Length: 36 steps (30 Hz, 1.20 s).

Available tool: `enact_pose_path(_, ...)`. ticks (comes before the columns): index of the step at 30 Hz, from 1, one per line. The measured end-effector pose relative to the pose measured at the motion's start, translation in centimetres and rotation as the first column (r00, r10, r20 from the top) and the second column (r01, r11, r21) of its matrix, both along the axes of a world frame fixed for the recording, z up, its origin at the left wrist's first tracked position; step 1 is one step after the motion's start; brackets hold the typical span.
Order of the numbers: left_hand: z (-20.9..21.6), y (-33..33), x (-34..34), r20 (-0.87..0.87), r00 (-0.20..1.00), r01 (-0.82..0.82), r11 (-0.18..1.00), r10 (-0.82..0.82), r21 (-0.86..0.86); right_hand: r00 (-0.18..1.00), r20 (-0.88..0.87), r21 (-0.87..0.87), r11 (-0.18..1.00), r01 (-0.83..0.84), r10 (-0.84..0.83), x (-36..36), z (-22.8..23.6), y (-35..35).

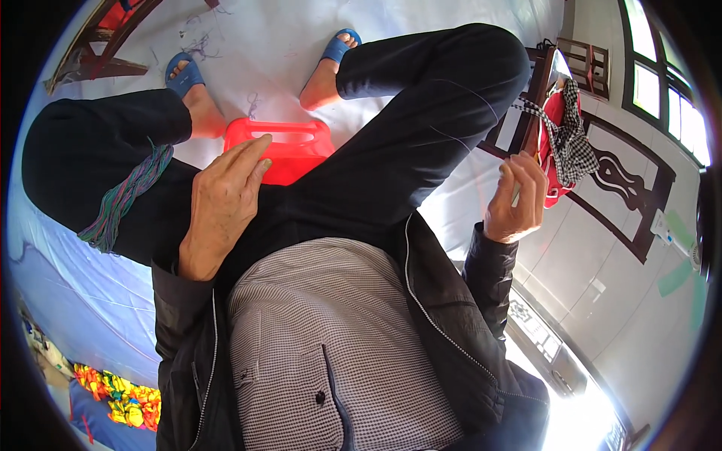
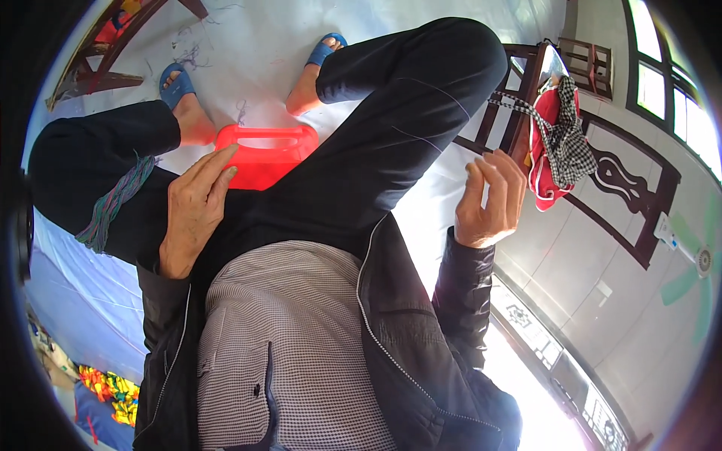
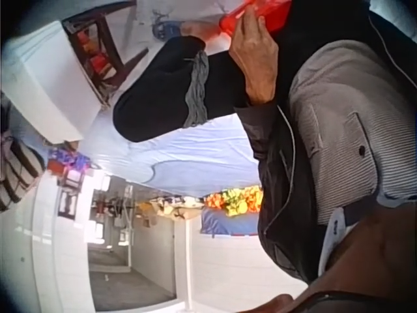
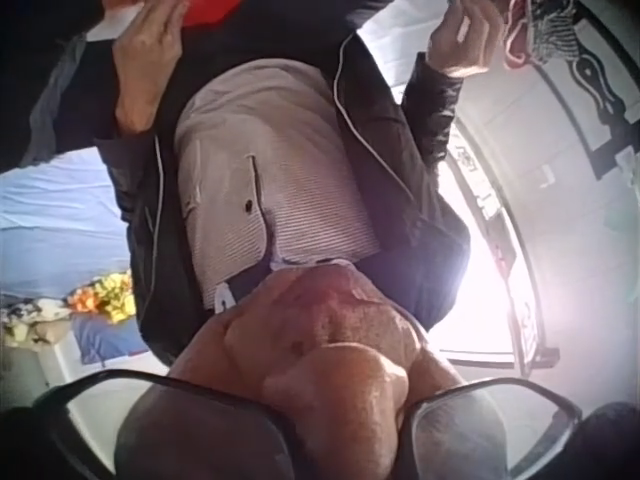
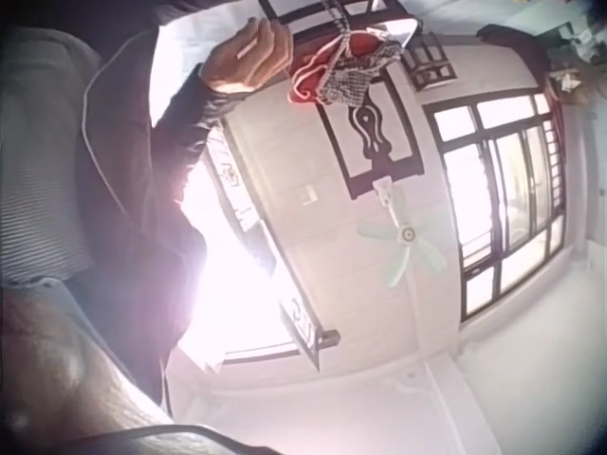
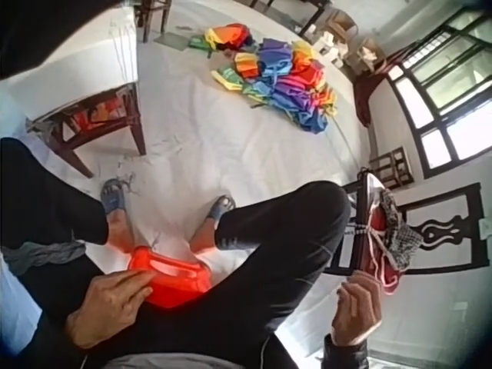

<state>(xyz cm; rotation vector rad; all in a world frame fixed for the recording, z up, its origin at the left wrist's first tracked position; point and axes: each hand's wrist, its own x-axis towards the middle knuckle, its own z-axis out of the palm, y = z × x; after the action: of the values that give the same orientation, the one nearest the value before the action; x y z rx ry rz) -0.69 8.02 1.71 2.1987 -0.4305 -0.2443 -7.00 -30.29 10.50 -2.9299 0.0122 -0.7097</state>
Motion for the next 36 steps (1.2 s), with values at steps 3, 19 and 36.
enact_pose_path(3, -0.5, -0.5, 0.2, 0.008, 1.000, 0.011, 1.000, -0.011, -0.016, 1.000, -0.010, 0.000, 1.000, 0.006, -0.006, 1.6, 0.4, 3.3)
enact_pose_path(19, -0.5, -0.2, 0.1, 0.014, 1.000, 0.005, 1.000, -0.005, 0.001, 0.979, -0.139, -0.116, 0.980, -0.164, 0.147, 4.3, -3.9, 4.9)
enact_pose_path(36, 4.7, 1.3, 1.3, 0.239, 0.969, 0.053, 0.997, -0.064, 0.052, 0.981, 0.033, 0.014, 0.981, -0.191, 0.191, 6.2, -0.5, 9.0)
